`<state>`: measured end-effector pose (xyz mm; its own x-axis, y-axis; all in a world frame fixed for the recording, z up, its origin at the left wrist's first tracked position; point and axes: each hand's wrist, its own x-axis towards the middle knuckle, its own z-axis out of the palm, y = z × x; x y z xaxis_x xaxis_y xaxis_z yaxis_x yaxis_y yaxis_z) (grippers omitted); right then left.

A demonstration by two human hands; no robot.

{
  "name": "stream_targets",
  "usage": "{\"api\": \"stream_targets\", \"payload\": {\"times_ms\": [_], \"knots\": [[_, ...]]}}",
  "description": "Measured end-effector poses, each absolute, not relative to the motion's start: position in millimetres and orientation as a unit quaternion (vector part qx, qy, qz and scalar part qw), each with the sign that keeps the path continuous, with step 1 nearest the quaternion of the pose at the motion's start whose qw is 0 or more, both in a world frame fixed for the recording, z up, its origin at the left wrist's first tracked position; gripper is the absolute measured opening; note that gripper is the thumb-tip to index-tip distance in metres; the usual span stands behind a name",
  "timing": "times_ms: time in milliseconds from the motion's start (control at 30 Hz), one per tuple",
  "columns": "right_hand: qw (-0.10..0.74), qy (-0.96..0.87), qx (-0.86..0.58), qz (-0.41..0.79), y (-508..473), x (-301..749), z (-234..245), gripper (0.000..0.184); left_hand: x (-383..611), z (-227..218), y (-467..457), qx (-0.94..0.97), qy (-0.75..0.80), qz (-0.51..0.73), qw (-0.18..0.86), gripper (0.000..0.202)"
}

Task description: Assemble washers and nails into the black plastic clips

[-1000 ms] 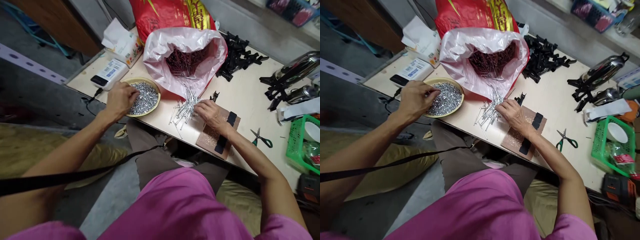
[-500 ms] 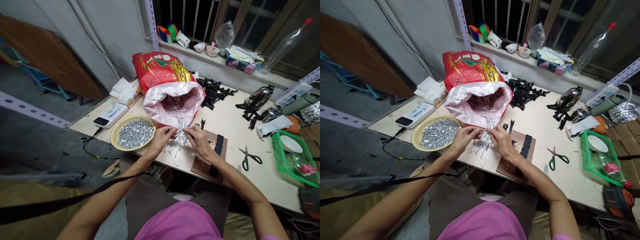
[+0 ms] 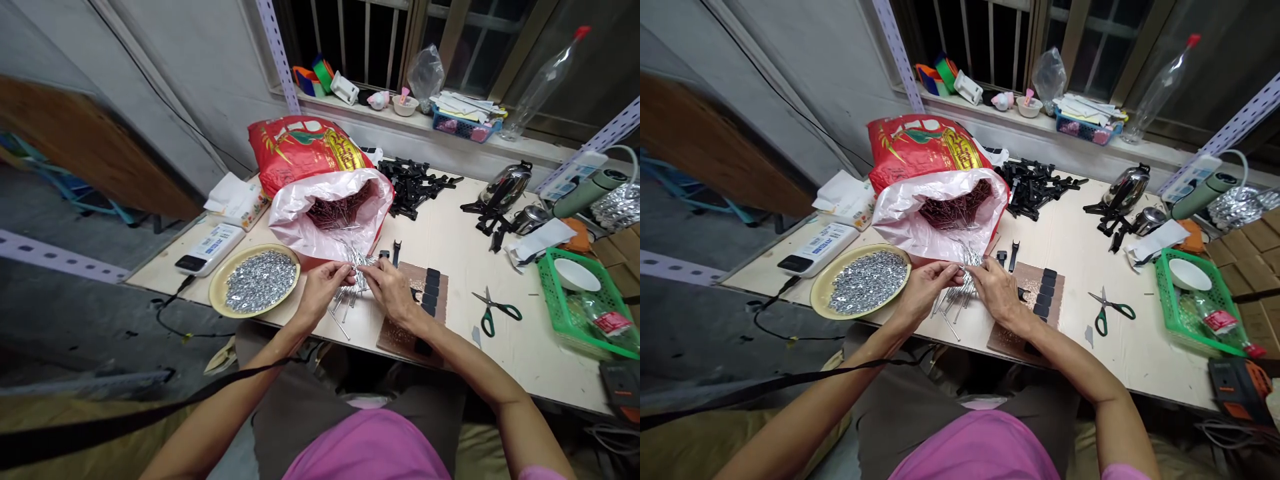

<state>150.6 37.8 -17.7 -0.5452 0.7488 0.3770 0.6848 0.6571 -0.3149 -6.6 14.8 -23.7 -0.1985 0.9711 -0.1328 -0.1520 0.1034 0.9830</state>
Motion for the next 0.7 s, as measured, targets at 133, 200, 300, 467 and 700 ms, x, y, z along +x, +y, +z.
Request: {"api": "stream_targets", "payload": {"times_ms": [133, 200, 300, 467, 700], "knots": [[0.235, -0.873, -0.427, -0.02, 31, 151, -20, 0.024, -5, -24, 15, 0.397, 0.556, 0.536, 0.496, 0.038], [0.223, -0.874, -0.429, -0.06, 29, 151, -22, 0.025, -4, -24, 15, 0.409, 0.56, 0.529, 0.49, 0.036], [0.21, -0.875, -0.427, -0.087, 26, 153, -23, 0.027, -3, -24, 15, 0.405, 0.552, 0.524, 0.507, 0.038], [0.198, -0.882, -0.423, -0.07, 25, 160, -22, 0.027, -3, -27, 18, 0.395, 0.538, 0.497, 0.554, 0.041], [0.193, -0.891, -0.411, -0.033, 26, 172, -26, 0.023, -5, -29, 22, 0.423, 0.525, 0.424, 0.605, 0.037]]}}
